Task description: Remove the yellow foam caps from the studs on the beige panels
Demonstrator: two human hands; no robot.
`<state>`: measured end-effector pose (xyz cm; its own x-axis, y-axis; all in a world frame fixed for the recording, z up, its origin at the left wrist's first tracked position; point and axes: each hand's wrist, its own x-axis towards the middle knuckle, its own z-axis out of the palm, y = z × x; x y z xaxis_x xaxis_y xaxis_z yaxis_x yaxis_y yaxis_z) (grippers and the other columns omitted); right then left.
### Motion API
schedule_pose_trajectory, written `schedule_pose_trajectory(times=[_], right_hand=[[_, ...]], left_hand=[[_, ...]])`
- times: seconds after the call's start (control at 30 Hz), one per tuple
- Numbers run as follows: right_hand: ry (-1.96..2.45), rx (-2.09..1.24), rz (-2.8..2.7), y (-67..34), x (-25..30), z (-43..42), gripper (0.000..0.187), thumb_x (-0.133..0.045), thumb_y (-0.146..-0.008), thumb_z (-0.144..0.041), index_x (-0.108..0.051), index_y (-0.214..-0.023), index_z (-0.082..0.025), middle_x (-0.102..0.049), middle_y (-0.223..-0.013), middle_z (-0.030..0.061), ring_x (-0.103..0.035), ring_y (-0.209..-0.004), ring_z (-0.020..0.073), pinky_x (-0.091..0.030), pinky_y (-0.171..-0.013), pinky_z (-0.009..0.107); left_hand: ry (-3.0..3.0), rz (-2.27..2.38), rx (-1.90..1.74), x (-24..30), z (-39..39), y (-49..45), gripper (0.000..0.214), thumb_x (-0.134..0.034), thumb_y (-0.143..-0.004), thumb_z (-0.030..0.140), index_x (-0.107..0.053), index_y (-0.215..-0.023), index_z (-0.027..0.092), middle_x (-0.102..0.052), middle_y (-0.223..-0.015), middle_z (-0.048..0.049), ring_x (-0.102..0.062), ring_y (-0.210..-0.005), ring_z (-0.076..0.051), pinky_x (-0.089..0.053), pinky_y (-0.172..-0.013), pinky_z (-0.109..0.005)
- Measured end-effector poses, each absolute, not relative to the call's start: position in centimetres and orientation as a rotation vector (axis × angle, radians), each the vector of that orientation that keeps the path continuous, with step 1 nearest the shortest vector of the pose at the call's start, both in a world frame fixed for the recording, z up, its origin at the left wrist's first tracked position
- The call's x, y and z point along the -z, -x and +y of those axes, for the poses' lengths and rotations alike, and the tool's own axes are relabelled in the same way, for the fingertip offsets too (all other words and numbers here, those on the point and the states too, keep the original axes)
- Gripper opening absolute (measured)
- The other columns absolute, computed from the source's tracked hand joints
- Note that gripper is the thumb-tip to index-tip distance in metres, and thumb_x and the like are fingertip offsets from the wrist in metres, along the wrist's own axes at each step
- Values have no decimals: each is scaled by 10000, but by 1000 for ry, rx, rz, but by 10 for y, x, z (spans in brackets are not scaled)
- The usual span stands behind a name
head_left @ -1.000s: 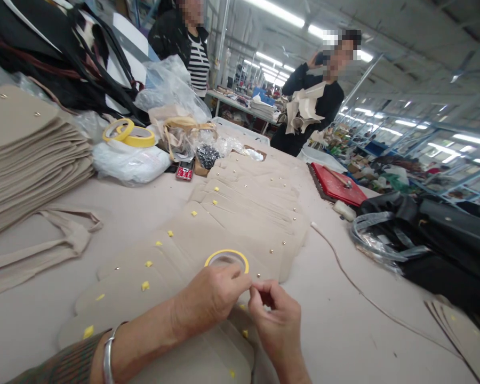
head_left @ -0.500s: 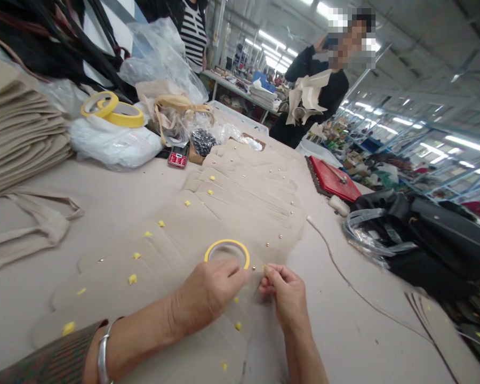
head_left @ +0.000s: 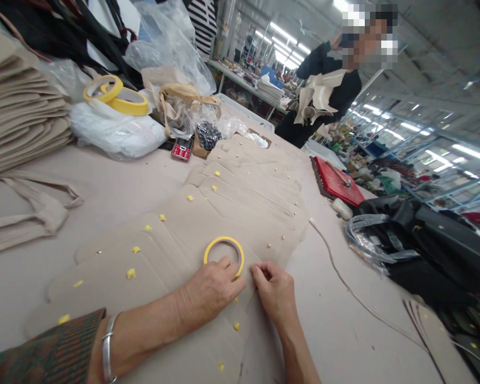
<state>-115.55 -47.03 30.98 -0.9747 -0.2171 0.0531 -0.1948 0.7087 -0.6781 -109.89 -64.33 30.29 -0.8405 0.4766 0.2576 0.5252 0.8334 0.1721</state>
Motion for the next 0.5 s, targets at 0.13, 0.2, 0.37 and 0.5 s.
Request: schedule_pose_trajectory(times=[0.13, 0.2, 0.37, 0.5], right_hand=[[450, 935, 3004, 1158, -308, -474, 244, -510, -852, -326, -680, -751, -183, -715, -691, 49, -668, -630, 190, -452, -608, 267], [443, 890, 3043, 1158, -307, -473, 207, -528, -850, -311, -679, -903, -180, -698, -645, 26, -660, -601, 195, -444, -591, 272], [370, 1016, 3082, 1149, -302, -461, 229, -582, -852, -385, -654, -907, -174, -674, -624, 12, -629, -561, 185, -445, -553, 266], [527, 1041, 3052, 1139, -297, -459, 220, -531, -895, -327, -691, -841, -185, -717, -796, 44, -660, -710, 170, -476, -679, 260]], left_hand=[[774, -2801, 362, -301, -644, 1100, 75, -566, -879, 133, -547, -824, 181, -588, -809, -62, -512, -741, -235, -389, -553, -328], [775, -2805, 365, -300, -644, 1100, 74, -564, -881, 133, -547, -828, 181, -592, -808, -64, -511, -739, -234, -394, -553, -323], [772, -2829, 366, -302, -645, 1099, 66, -560, -886, 132, -545, -845, 182, -605, -834, -68, -524, -770, -243, -430, -581, -325], [757, -2840, 364, -301, -644, 1098, 80, -574, -868, 111, -544, -862, 185, -594, -833, -61, -526, -770, -246, -425, -573, -324]])
